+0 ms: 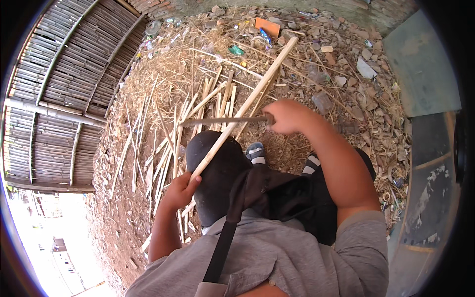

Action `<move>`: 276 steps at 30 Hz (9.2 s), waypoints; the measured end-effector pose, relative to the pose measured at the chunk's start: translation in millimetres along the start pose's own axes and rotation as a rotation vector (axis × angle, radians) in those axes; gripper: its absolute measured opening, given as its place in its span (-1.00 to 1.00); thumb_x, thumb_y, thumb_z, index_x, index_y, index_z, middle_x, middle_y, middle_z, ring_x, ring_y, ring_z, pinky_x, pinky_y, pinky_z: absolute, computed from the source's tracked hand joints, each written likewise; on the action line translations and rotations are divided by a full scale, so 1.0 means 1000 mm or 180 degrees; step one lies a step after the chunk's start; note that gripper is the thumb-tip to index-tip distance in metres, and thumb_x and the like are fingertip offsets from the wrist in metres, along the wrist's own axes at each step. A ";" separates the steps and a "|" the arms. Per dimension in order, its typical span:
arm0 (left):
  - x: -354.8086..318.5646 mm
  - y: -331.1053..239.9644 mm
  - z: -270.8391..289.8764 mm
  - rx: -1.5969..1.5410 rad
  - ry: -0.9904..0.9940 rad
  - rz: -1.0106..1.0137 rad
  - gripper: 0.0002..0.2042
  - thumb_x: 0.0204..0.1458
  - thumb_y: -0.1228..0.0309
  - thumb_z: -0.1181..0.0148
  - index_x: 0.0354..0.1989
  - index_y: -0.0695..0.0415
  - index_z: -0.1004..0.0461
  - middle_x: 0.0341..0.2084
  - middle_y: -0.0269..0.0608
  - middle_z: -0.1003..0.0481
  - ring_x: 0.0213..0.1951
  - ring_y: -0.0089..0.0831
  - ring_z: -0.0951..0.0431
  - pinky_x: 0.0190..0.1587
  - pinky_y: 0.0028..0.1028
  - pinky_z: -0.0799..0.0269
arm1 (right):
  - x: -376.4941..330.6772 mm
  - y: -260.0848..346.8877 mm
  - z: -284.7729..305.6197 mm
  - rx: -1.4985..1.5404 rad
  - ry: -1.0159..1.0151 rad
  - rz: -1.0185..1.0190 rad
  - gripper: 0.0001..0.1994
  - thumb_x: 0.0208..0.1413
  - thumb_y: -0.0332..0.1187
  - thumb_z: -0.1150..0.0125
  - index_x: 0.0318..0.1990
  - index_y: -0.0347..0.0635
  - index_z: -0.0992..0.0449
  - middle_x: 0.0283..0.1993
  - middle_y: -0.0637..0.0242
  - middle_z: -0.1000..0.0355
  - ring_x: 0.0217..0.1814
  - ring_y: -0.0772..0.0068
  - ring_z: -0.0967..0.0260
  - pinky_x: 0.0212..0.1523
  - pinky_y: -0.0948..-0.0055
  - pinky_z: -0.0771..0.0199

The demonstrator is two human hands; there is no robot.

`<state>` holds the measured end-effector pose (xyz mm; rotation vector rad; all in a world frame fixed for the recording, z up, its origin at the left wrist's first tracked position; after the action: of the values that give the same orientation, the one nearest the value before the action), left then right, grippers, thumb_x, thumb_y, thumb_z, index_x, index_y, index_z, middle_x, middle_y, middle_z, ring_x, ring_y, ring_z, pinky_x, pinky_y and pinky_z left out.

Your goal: The person shaves a piece of bamboo by drawing a blade along its length while holding it against their leg.

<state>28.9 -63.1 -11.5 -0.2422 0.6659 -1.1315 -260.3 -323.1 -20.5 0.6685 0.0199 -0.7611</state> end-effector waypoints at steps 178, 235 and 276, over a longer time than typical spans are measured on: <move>0.003 -0.004 0.000 0.0059 -0.0048 -0.0059 -0.47 0.28 -0.07 -0.12 -0.40 0.27 -0.44 -0.60 0.01 -0.44 -0.50 -0.20 -0.45 -0.36 -0.20 -0.37 | -0.004 -0.014 0.007 0.0209 -0.0072 -0.0001 -0.50 0.02 -0.10 -0.43 0.03 -0.26 -0.59 -0.14 -0.02 -0.59 -0.05 -0.04 -0.57 0.01 0.14 -0.53; 0.006 -0.002 -0.001 -0.0102 -0.0016 -0.0029 -0.47 0.29 -0.04 -0.13 -0.43 0.27 -0.45 -0.65 -0.15 -0.39 -0.51 -0.43 -0.38 -0.40 -0.29 -0.34 | -0.009 -0.055 0.023 0.0554 -0.0625 -0.0490 -0.60 -0.01 -0.16 -0.46 -0.09 -0.23 -0.60 -0.19 0.04 -0.59 -0.12 0.06 -0.58 -0.06 0.17 -0.53; 0.002 -0.005 -0.003 0.0002 -0.0203 -0.0159 -0.49 0.28 -0.04 -0.13 -0.42 0.26 -0.41 -0.63 0.01 -0.42 -0.54 -0.22 -0.41 -0.40 -0.21 -0.34 | -0.010 -0.018 0.024 0.0164 -0.0238 -0.0242 -0.68 -0.01 -0.16 -0.40 -0.16 -0.15 -0.62 -0.18 0.06 -0.59 -0.08 0.01 -0.57 -0.06 0.11 -0.55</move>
<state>24.0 -66.5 -12.0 -0.2946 0.6059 -1.1671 -284.2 -340.1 -9.0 0.6908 -0.0427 -0.8619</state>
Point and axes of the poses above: each hand's wrist, its own x-axis towards the middle knuckle, its own z-axis out of the back of the hand, y = z × x, the point moved 5 cm from there along x, towards the middle knuckle
